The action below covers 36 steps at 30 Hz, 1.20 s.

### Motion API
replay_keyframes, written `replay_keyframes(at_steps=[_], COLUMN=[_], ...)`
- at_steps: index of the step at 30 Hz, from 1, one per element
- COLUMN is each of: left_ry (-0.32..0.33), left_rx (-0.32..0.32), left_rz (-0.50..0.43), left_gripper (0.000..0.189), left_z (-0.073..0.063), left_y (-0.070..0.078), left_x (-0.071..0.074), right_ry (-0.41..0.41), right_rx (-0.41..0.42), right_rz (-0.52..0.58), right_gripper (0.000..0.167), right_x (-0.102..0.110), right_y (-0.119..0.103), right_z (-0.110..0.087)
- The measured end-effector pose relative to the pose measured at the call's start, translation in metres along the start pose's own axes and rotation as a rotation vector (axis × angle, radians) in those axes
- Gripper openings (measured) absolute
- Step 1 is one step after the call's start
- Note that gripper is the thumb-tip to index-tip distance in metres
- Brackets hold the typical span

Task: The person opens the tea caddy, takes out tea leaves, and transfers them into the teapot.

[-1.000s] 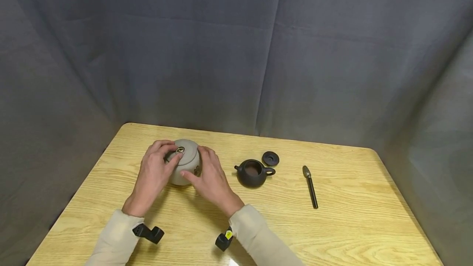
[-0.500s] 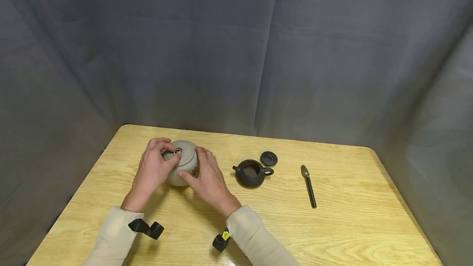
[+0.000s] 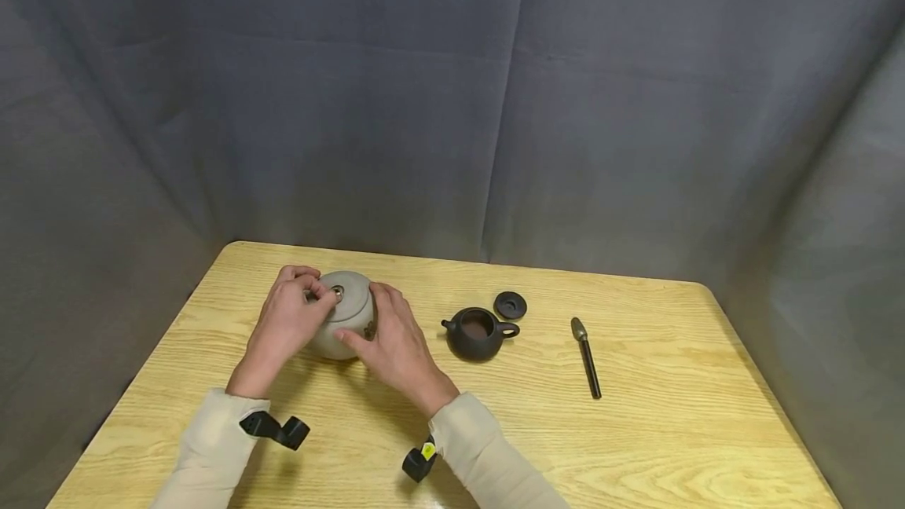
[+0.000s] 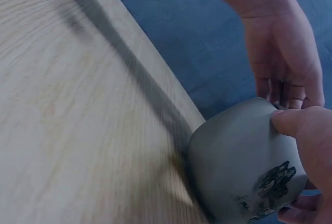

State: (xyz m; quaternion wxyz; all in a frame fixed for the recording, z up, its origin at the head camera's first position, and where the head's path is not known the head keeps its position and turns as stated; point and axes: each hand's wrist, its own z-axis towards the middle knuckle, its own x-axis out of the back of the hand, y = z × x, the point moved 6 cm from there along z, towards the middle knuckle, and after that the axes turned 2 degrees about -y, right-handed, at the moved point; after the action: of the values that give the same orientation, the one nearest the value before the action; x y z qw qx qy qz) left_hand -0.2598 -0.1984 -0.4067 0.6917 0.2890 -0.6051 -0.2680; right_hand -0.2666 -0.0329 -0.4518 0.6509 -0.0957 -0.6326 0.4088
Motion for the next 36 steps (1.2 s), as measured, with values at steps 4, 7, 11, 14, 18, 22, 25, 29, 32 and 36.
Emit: replay_keyframes(at_steps=[4, 7, 11, 14, 18, 22, 25, 29, 32, 36], left_ry=[0.028, 0.044, 0.066, 0.070, 0.043, 0.059, 0.112, 0.197, 0.228, 0.232], left_rx=[0.003, -0.014, -0.009, -0.024, -0.098, -0.164, -0.205, -0.254, -0.269, -0.258], left_rz=[-0.016, -0.021, -0.034, -0.041, -0.032, -0.023, -0.008, 0.019, 0.022, 0.005], left_gripper=[0.026, 0.028, 0.029, 0.026, 0.019, 0.013, 0.010, 0.008, 0.008, 0.009], left_z=[0.001, 0.003, 0.004, 0.005, 0.005, 0.003, 0.002, 0.001, 0.001, 0.002], left_y=[0.000, 0.003, 0.004, 0.007, 0.012, 0.012, 0.011, 0.010, 0.010, 0.009], left_x=[0.003, 0.004, 0.007, 0.009, 0.005, -0.001, -0.003, 0.000, 0.002, 0.002], right_ry=[-0.021, -0.031, -0.025, -0.027, -0.035, -0.029, -0.030, -0.034, -0.032, -0.028], right_rx=[-0.016, -0.038, -0.046, -0.047, -0.051, -0.050, -0.055, -0.060, -0.060, -0.053], right_rz=[0.047, 0.086, 0.118, 0.120, 0.117, 0.135, 0.155, 0.164, 0.159, 0.169], right_gripper=[0.089, 0.091, 0.093, 0.094, 0.094, 0.094, 0.095, 0.095, 0.095, 0.095], right_x=[-0.002, -0.004, -0.004, -0.005, -0.006, -0.006, -0.007, -0.008, -0.008, -0.008], right_y=[-0.001, 0.000, 0.001, 0.001, 0.002, 0.003, 0.005, 0.007, 0.007, 0.006], right_z=[0.004, 0.005, 0.006, 0.007, 0.006, 0.005, 0.004, 0.004, 0.005, 0.006])
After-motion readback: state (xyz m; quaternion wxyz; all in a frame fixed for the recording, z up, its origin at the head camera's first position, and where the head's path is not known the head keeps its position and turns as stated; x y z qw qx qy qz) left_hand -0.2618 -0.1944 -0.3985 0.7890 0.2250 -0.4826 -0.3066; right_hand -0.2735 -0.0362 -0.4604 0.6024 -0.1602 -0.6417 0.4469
